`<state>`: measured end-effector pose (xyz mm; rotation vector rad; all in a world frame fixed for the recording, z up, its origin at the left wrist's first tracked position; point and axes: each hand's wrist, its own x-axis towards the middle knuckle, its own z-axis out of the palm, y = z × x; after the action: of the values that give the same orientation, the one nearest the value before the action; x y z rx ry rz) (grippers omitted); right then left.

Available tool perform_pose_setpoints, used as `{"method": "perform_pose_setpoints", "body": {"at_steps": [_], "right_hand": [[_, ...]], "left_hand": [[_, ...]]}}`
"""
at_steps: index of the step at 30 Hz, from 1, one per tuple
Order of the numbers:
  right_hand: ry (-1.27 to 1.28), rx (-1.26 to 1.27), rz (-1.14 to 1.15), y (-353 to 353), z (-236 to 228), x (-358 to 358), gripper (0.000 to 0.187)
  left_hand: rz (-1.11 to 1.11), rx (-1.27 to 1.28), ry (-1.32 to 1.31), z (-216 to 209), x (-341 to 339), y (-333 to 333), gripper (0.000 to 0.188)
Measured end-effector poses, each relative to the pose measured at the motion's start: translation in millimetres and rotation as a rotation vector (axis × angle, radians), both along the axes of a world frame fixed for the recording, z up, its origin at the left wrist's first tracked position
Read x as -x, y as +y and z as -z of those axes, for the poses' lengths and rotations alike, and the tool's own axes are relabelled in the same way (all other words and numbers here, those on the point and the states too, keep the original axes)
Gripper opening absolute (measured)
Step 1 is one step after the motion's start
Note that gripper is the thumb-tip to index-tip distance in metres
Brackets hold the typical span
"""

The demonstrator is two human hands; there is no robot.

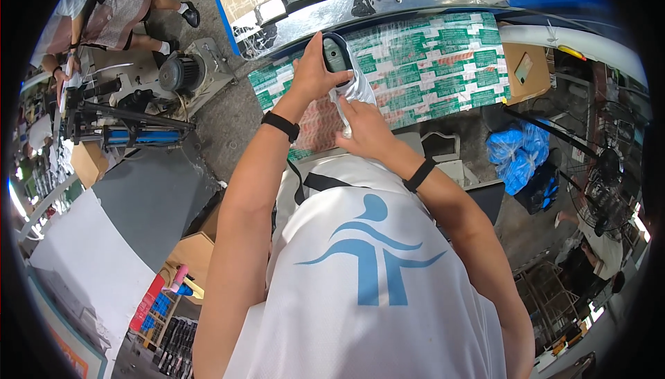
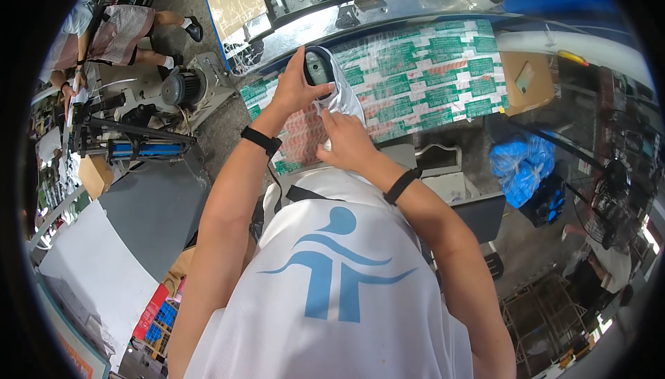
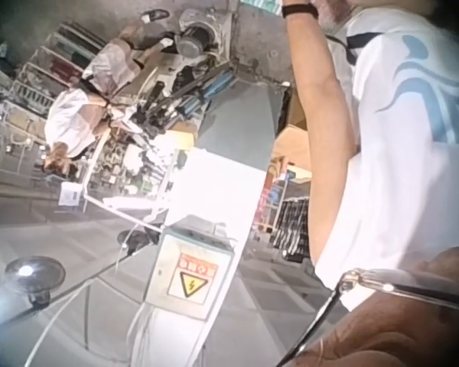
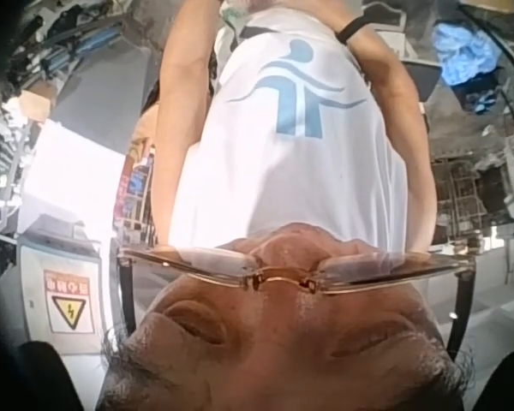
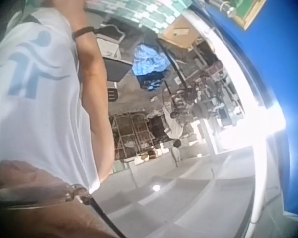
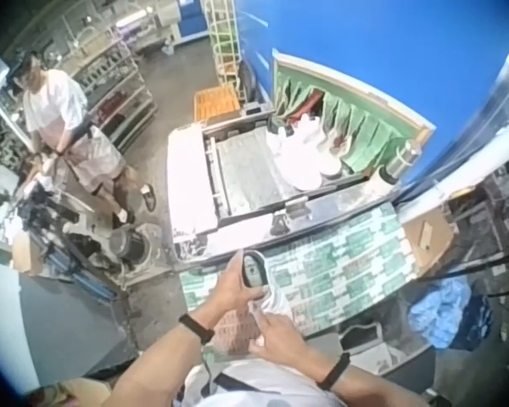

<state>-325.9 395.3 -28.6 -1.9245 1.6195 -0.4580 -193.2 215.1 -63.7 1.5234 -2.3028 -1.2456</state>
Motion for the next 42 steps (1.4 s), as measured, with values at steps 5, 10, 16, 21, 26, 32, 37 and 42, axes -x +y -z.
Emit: {"method": "perform_pose_setpoints", "body": {"at_steps": [5,10,16,21,26,32,37,42], "right_hand": [[-0.445,-0.267,0.147,29,-29,2,0.076],[-0.223,-0.1,0.14,21,-35,34,0.077],[0.101,0.025,-0.023,14,-16,46,0.08],[-0.316,-0.21,0.216,26,-33,29,0.073],[-0.521,-0.471,0.701,-14,44,43,0.066],[-0.434,-0.583,0.586,-23,33,30,0.066],[-1.156,-0.949,0.643,-27,19,67,0.051],[-0.825,-0.795,0.591,9,73,87,0.048]], "left_hand": [[0.019,-0.012,-0.026,5,-13,-1,0.133],[0.01,0.003,0.03,5,-5,2,0.133],[0.012,0.01,0.024,8,-11,-3,0.132],[-0.09,0.114,0.235,15,-22,6,0.13],[-0.668,-0.149,0.242,36,39,90,0.123],[-0.653,-0.382,0.302,20,-13,84,0.101],[-0.964,-0.604,0.447,-40,-100,69,0.075],[-0.826,-0.378,0.34,-111,-142,-38,0.07]]}}
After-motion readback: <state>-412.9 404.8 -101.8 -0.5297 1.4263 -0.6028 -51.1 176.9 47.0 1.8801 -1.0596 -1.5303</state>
